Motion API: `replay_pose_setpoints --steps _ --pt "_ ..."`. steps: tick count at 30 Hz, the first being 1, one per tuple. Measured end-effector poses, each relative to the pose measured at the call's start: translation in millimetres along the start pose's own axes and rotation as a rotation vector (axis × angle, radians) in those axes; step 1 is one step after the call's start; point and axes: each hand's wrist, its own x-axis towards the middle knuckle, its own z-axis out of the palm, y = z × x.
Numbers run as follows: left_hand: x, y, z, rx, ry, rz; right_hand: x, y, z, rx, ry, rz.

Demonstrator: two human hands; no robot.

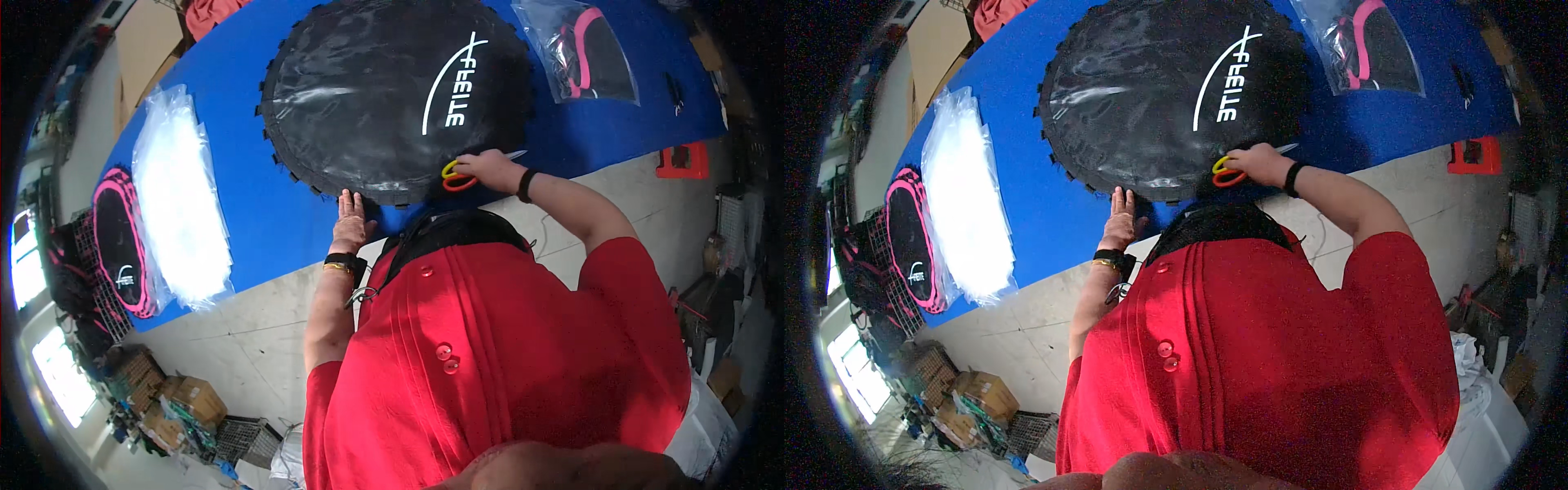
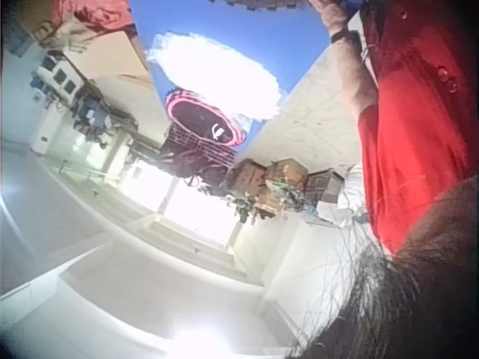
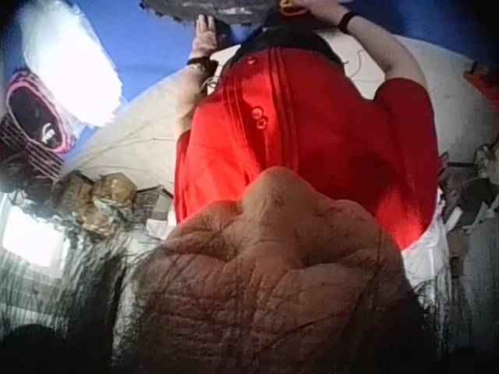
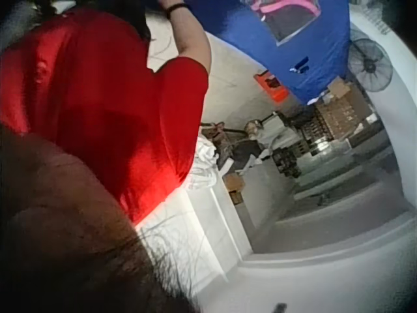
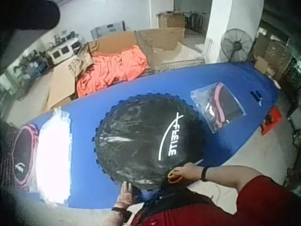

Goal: Trimming the edge of a circular black pad using a utility knife on a blue work surface.

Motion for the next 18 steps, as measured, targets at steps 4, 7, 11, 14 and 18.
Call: replay_pose_setpoints --steps 4,7,11,14,18 --pt "0.5 2.2 3.2 0.030 -0.036 -0.037 29.7 -17.5 13.6 0.088 0.194 0.012" --pt "0.6 1.3 5.2 0.019 -0.031 -0.041 31.0 -21.4 20.4 0.164 0.181 0.049" --pt "1.1 -1.9 3.9 0.016 -0.046 -0.026 4.1 -23.2 23.4 0.173 0.222 0.153" --pt "1.3 -2.7 1.8 0.021 -0.059 -0.018 -22.7 -24.1 21.9 0.136 0.107 0.244" --pt "2.4 -1.3 -1.0 0.034 -0.044 -0.011 -31.5 -25.0 20.5 0.089 0.132 0.251"
